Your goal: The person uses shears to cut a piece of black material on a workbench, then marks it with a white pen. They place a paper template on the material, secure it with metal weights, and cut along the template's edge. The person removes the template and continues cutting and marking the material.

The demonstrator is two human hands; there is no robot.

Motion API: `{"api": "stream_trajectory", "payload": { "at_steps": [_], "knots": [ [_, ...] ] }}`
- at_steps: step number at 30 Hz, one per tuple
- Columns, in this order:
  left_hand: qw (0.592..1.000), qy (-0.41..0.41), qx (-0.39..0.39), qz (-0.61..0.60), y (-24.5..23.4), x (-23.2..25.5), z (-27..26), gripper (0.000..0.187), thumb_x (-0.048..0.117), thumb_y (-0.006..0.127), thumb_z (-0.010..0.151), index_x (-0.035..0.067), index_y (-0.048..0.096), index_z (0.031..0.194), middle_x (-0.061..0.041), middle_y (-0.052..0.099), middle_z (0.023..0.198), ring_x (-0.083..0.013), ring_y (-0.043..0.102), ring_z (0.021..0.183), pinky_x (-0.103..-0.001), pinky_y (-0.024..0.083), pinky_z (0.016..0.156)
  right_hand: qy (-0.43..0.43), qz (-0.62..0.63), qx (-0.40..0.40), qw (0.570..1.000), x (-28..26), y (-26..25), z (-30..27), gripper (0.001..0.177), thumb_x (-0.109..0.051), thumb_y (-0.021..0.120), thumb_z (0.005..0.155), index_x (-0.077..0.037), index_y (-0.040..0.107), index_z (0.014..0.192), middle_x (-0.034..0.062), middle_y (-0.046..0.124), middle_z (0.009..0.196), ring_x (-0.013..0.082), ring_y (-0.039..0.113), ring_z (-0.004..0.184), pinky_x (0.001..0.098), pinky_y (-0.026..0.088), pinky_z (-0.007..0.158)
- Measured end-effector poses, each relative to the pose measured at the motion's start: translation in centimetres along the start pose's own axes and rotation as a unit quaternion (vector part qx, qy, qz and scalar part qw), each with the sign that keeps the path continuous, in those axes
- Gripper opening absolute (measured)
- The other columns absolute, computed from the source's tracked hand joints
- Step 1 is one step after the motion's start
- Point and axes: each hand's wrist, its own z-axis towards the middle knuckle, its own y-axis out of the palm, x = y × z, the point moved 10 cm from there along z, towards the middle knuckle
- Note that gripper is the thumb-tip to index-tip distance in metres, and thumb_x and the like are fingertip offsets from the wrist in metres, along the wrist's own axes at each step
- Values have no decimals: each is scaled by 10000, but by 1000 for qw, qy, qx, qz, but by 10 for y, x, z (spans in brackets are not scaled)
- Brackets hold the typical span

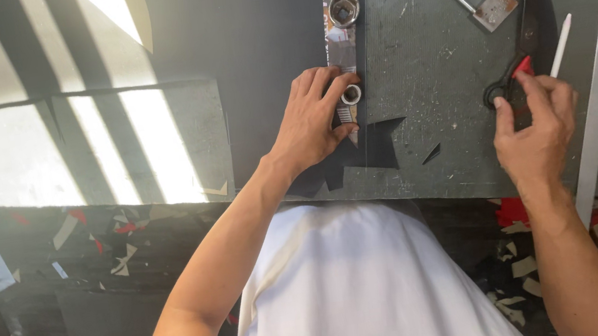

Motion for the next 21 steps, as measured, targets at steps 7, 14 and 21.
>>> {"api": "stream_trajectory", "payload": {
  "at_steps": [7,14,21],
  "knots": [
    [999,27,-16,29,7,-5,1,702,253,931,691,92,518,1236,-109,486,1365,-350,422,1345,-496,347,1148,75,4,-31,997,-10,1,12,548,50,745,939,78,567,1457,138,680,992,241,692,945,379,562,859],
    [997,55,-42,34,11,-6,-5,841,312,941,644,125,514,1345,-124,447,1366,-370,409,1325,-525,333,1145,184,100,-79,975,4,4,19,722,65,699,966,47,429,1636,178,717,1031,239,728,924,348,597,773],
    [996,71,-33,36,9,-6,-2,751,311,939,669,181,559,1303,-139,443,1396,-385,398,1346,-551,333,1139,299,428,-31,852,-37,-2,-76,645,42,658,947,-26,450,1554,108,728,1110,155,715,1028,304,602,944]
  ]
}}
